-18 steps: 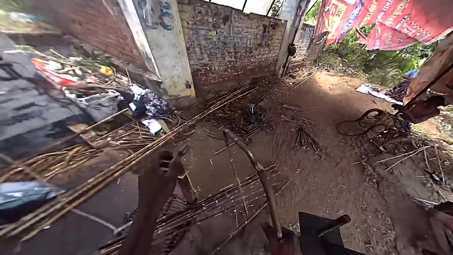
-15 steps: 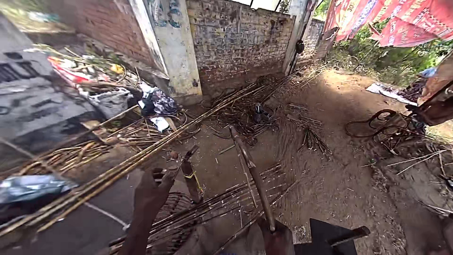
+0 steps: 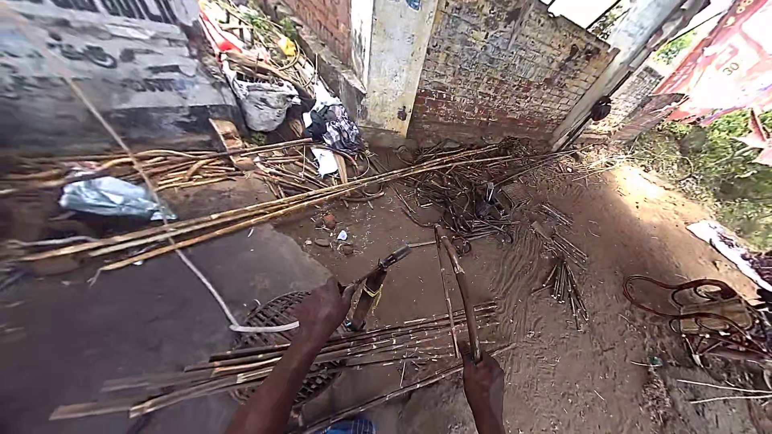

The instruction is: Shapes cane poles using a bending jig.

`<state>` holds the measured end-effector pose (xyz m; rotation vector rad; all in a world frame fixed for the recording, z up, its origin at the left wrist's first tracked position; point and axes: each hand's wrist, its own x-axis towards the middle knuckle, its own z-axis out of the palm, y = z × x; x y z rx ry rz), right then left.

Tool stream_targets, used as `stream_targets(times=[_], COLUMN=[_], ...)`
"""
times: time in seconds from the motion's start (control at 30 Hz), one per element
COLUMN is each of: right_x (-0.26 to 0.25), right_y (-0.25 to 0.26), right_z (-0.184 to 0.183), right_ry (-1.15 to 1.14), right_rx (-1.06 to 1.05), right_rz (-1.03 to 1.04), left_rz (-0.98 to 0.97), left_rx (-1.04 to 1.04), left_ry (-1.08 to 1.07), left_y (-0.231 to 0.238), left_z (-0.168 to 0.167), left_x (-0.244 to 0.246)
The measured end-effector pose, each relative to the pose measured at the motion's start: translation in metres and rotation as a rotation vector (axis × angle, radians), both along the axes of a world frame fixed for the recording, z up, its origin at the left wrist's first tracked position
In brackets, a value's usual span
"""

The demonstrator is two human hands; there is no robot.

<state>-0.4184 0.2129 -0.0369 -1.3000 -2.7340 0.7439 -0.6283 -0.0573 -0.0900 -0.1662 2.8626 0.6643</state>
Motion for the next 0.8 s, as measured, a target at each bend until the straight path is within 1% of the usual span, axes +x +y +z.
stream_targets(times=[0.13, 0.23, 0.3, 0.4, 0.53, 0.8], right_x=[-0.029, -0.052, -0.068, -0.094, -0.120, -0.157], right_y=[0.000, 0.007, 0.012, 0.021, 0.024, 0.028], right_z=[-0.010, -0.017, -0.015, -0.012, -0.002, 0.010], right_ry=[-0.086, -0.151, -0.190, -0.245, -0.330, -0.356], right_rx=[0.042, 0.107, 0.138, 0.176, 0.194, 0.242], right_rz=[0.041, 0.105, 0.145, 0.187, 0.200, 0.259], left_rz=[-0.032, -0.041, -0.034, -0.024, -0.014, -0.005], left_rx=[-0.032, -0.083, -0.097, -0.135, -0.095, -0.025], left_ry=[-0.038, -0.057, -0.058, -0.043, -0.078, -0.114], left_y=[-0.001, 0.008, 0.013, 0.016, 0.016, 0.010], left_z=[-0.008, -0.010, -0.008, -0.013, -0.017, -0.014], left_x=[-0.010, -0.008, -0.002, -0.003, -0.006, -0.008])
